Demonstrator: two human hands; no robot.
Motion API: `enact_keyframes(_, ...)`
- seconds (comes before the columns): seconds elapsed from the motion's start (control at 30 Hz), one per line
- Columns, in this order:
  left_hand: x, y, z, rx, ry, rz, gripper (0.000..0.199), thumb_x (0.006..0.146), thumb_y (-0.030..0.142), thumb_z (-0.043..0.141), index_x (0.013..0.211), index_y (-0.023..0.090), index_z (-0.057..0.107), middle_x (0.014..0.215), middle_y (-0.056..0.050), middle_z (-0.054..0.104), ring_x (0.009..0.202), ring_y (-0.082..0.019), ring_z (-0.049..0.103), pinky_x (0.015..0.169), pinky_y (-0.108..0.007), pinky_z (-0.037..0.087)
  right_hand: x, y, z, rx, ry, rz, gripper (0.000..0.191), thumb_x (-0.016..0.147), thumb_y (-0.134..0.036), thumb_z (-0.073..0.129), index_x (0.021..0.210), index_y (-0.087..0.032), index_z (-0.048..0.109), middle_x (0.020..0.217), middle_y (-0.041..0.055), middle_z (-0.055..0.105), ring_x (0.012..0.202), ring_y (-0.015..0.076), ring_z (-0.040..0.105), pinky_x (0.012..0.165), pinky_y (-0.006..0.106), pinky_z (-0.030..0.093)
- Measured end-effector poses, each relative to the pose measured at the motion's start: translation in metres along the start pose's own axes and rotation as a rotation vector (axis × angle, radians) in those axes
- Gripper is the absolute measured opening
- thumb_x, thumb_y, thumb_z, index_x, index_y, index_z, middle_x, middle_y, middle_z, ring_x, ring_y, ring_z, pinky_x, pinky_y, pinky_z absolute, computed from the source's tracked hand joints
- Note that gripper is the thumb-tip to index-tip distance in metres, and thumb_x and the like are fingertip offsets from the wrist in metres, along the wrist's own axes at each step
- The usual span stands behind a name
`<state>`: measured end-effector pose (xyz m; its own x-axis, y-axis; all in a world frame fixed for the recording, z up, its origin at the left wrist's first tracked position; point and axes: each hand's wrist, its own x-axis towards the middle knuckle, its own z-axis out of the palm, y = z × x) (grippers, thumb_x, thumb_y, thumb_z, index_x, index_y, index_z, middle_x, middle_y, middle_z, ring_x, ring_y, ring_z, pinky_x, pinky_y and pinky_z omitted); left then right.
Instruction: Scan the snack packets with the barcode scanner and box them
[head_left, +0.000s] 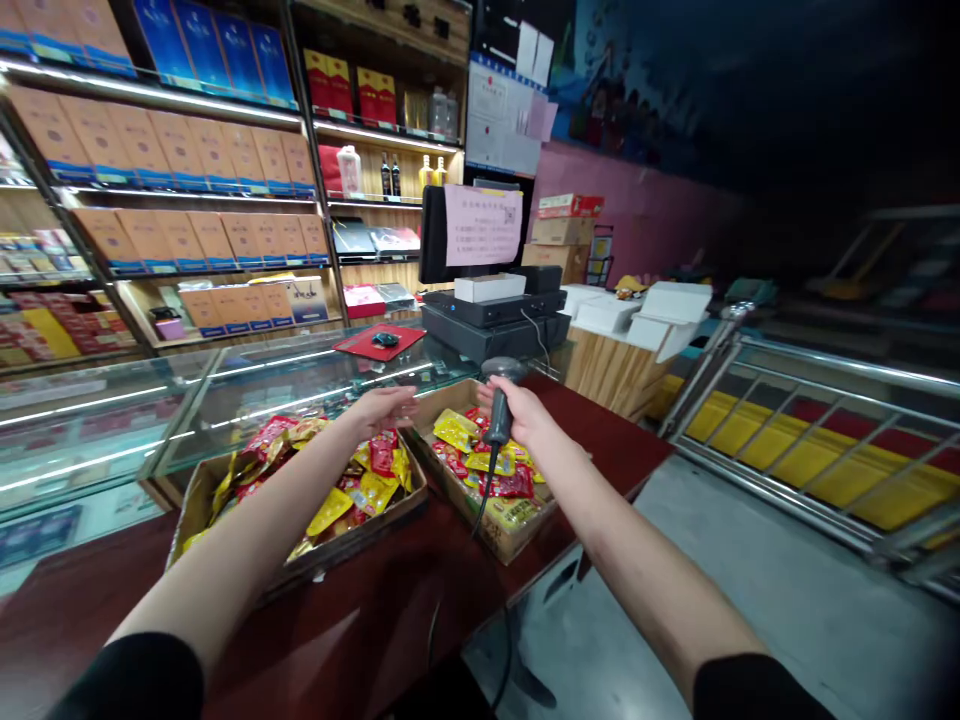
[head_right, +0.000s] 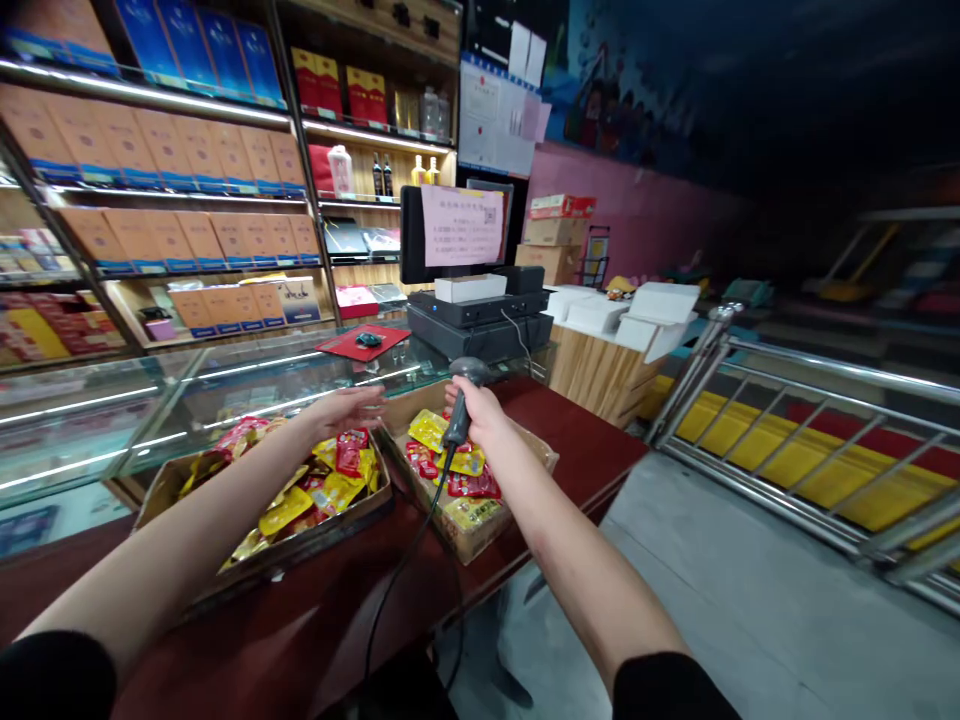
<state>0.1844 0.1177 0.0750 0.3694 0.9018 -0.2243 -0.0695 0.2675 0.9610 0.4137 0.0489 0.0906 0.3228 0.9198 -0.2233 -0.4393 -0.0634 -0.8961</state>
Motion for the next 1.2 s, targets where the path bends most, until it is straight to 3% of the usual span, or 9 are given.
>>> enact_keyframes(0.2, -0.069, 0.021, -0.105, 0.189, 0.239, 0.134, 0.046, 0.057, 0.034, 0.084, 0.097, 0.016, 0.071, 0.098, -0.012, 0.072, 0.082, -0.021, 0.069, 0.062, -0.025, 0.056, -0.015, 0.046, 0.074, -0.001, -0.237, 0.085, 0.01, 0.086, -0.021, 0.057, 0.083, -0.013, 0.061, 0.086, 0.0088, 0.071, 0.074, 0.0143, 0.068, 0.066, 0.026, 0.057)
enact_keyframes(0.3, -0.097, 0.01, -0.143, 0.319, 0.389, 0.161, 0.04, 0.056, 0.036, 0.083, 0.088, 0.014, 0.071, 0.082, -0.01, 0.073, 0.07, -0.019, 0.069, 0.055, -0.022, 0.053, -0.026, 0.072, 0.11, -0.021, -0.331, 0.171, 0.008, 0.084, -0.021, 0.059, 0.082, -0.013, 0.061, 0.082, 0.0081, 0.07, 0.072, 0.0144, 0.067, 0.063, 0.026, 0.057)
enact_keyframes(0.37, -0.109, -0.005, -0.157, 0.4, 0.43, 0.13, 0.034, 0.057, 0.037, 0.082, 0.079, 0.014, 0.07, 0.071, -0.009, 0.071, 0.059, -0.018, 0.067, 0.05, -0.021, 0.051, -0.034, 0.09, 0.131, -0.051, -0.377, 0.227, 0.007, 0.082, -0.021, 0.061, 0.081, -0.014, 0.06, 0.077, 0.0064, 0.068, 0.069, 0.0145, 0.066, 0.061, 0.027, 0.057)
enact_keyframes(0.47, -0.114, -0.03, -0.162, 0.51, 0.425, 0.038, 0.03, 0.062, 0.043, 0.078, 0.065, 0.014, 0.067, 0.06, -0.01, 0.068, 0.049, -0.018, 0.064, 0.045, -0.022, 0.049, -0.043, 0.118, 0.156, -0.109, -0.391, 0.249, 0.007, 0.078, -0.021, 0.064, 0.079, -0.015, 0.06, 0.068, 0.002, 0.064, 0.06, 0.0127, 0.062, 0.056, 0.026, 0.056)
enact_keyframes(0.6, -0.103, -0.048, -0.15, 0.551, 0.494, -0.035, 0.037, 0.069, 0.051, 0.07, 0.062, 0.015, 0.066, 0.059, -0.011, 0.067, 0.048, -0.019, 0.063, 0.046, -0.025, 0.048, -0.05, 0.146, 0.175, -0.157, -0.372, 0.235, 0.011, 0.072, -0.021, 0.069, 0.076, -0.014, 0.06, 0.056, -0.0027, 0.058, 0.049, 0.0102, 0.056, 0.05, 0.022, 0.053)
enact_keyframes(0.8, -0.09, -0.056, -0.143, 0.577, 0.607, 0.15, 0.028, 0.067, 0.031, 0.074, 0.048, 0.019, 0.057, 0.041, -0.002, 0.052, 0.051, -0.017, 0.059, 0.05, -0.022, 0.042, -0.059, 0.148, 0.174, -0.152, -0.381, 0.247, 0.007, 0.074, -0.018, 0.066, 0.075, -0.014, 0.061, 0.055, -0.0021, 0.058, 0.052, 0.0112, 0.06, 0.051, 0.022, 0.054)
enact_keyframes(1.0, -0.132, -0.045, -0.161, 0.298, 0.405, 0.211, 0.012, 0.067, 0.021, 0.072, 0.066, 0.017, 0.06, 0.06, 0.002, 0.06, 0.061, -0.013, 0.06, 0.058, -0.02, 0.048, -0.057, 0.138, 0.162, -0.08, -0.458, 0.24, 0.012, 0.073, -0.012, 0.069, 0.082, -0.013, 0.062, 0.072, 0.0034, 0.069, 0.062, 0.0132, 0.066, 0.059, 0.026, 0.059)
enact_keyframes(1.2, -0.162, -0.024, -0.176, 0.138, 0.184, 0.222, 0.023, 0.067, 0.028, 0.075, 0.084, 0.017, 0.063, 0.073, 0.0, 0.063, 0.063, -0.012, 0.061, 0.054, -0.019, 0.05, -0.057, 0.136, 0.173, -0.112, -0.509, 0.245, 0.016, 0.069, -0.009, 0.074, 0.079, -0.014, 0.061, 0.07, 0.0024, 0.07, 0.061, 0.0134, 0.067, 0.057, 0.026, 0.059)
